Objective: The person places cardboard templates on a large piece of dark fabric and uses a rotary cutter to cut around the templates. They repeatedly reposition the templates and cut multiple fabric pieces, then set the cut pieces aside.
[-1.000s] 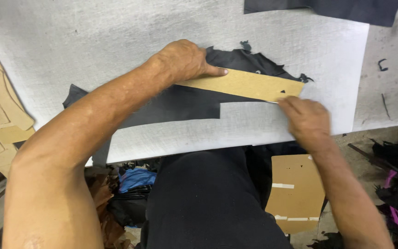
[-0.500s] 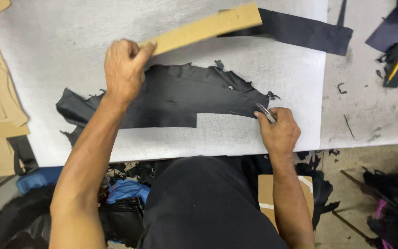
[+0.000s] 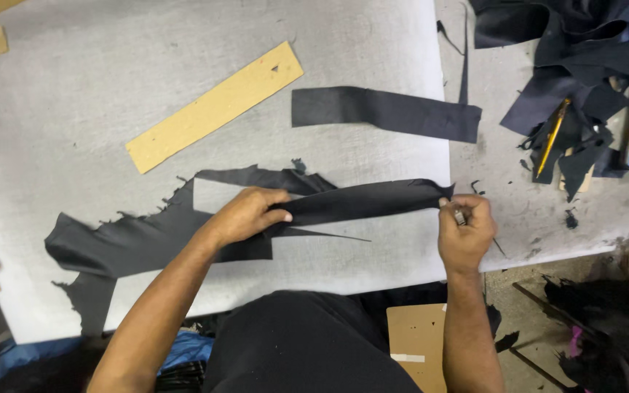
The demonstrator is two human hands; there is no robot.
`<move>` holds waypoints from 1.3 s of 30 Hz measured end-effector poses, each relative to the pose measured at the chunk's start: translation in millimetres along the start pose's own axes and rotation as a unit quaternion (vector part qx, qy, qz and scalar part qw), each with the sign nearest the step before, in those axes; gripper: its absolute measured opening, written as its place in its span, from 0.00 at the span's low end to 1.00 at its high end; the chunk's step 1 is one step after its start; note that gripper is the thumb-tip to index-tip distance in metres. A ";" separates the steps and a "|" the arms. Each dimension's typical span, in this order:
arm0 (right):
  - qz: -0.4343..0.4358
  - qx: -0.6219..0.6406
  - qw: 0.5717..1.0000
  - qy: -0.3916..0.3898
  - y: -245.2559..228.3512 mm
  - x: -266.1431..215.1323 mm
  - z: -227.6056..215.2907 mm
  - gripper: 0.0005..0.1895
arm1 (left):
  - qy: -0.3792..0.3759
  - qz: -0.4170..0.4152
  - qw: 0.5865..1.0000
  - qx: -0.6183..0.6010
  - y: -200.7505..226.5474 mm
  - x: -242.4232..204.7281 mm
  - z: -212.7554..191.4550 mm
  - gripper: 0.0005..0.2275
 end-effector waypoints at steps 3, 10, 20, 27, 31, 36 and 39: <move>0.047 -0.020 0.998 0.038 26.5 33.6 -9.9 0.10 | 0.107 -0.122 0.980 -0.114 -19.9 31.0 -28.0 0.08; -0.090 -0.202 0.975 0.016 -19.3 132.7 21.0 0.23 | 0.401 0.028 0.911 0.093 -1.3 107.7 -86.6 0.11; -0.093 -0.155 0.962 -0.206 -96.7 1.6 117.4 0.18 | 0.489 -0.111 0.862 0.072 -76.1 -103.9 -106.1 0.09; -0.148 -0.284 0.911 -0.260 -103.5 -21.5 182.9 0.05 | 0.576 -0.376 0.726 0.004 -160.6 -342.2 -40.6 0.09; -0.209 -0.349 0.880 -0.245 -72.2 -26.0 137.3 0.05 | 0.580 -0.401 0.709 -0.021 -182.7 -390.5 -1.3 0.09; 0.039 -0.501 0.747 -0.434 -37.4 -57.0 49.5 0.12 | 0.564 -0.355 0.738 0.103 -184.7 -390.3 -13.5 0.11; 0.138 -0.581 0.582 -0.552 -47.2 -98.7 19.4 0.17 | 0.526 -0.342 0.765 0.142 -189.2 -383.6 -26.4 0.14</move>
Point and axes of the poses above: each hand's wrist, its own x-axis towards the middle knuckle, its own z-axis out of the palm, y = z × x, the point moved 6 cm from there along x, towards the middle knuckle, and after that the axes turned 5 degrees about x, right-handed, at the moved point
